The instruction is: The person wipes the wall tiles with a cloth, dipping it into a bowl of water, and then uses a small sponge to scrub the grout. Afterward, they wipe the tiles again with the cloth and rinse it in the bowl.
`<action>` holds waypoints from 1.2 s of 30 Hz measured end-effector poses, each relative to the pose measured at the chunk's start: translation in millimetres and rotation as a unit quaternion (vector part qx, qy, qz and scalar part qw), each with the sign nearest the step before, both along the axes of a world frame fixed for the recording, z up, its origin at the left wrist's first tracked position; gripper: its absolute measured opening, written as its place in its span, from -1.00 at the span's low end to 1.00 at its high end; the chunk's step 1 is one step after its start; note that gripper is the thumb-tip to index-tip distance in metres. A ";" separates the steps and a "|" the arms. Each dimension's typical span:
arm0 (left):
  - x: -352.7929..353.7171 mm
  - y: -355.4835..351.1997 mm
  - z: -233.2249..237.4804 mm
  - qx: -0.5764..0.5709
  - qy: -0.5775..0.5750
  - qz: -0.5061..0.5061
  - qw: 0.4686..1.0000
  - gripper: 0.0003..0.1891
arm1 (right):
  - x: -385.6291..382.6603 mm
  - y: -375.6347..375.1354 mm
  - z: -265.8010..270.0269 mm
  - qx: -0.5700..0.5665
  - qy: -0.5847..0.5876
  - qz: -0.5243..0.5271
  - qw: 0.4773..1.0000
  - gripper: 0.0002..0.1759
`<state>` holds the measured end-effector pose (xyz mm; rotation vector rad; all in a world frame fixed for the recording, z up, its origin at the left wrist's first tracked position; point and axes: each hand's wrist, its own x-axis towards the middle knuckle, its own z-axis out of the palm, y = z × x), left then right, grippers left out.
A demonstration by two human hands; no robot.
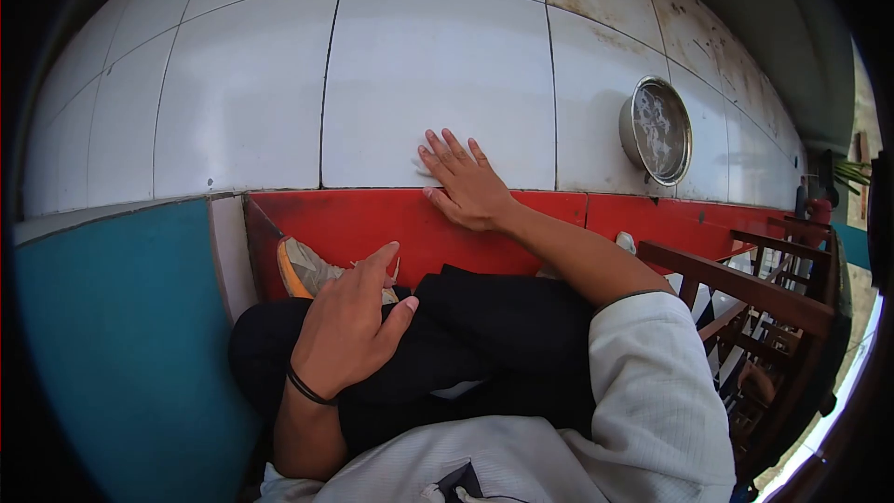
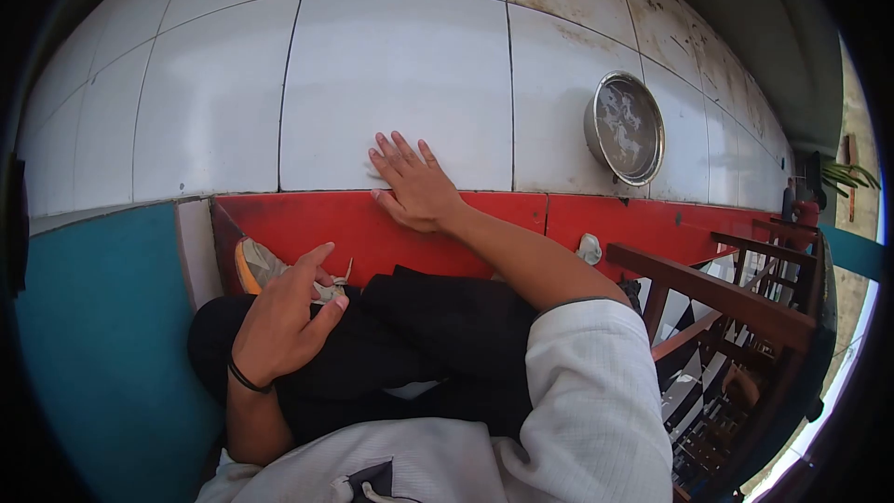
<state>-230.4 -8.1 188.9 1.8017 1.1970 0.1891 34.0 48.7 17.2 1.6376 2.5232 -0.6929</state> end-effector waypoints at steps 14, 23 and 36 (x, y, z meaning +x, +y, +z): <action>-8.0 -9.7 1.5 0.014 -0.044 -0.019 0.999 -0.38 | 39.7 -21.9 7.5 -0.020 -0.072 -0.024 0.997 0.02; -9.4 -11.1 -1.0 0.028 -0.041 -0.017 0.999 -0.38 | -56.8 14.8 -3.4 0.062 0.002 0.165 0.984 -0.03; -9.6 -10.9 5.1 0.046 -0.042 -0.018 0.998 -0.36 | 42.7 -11.9 10.6 -0.014 -0.073 0.133 0.988 0.15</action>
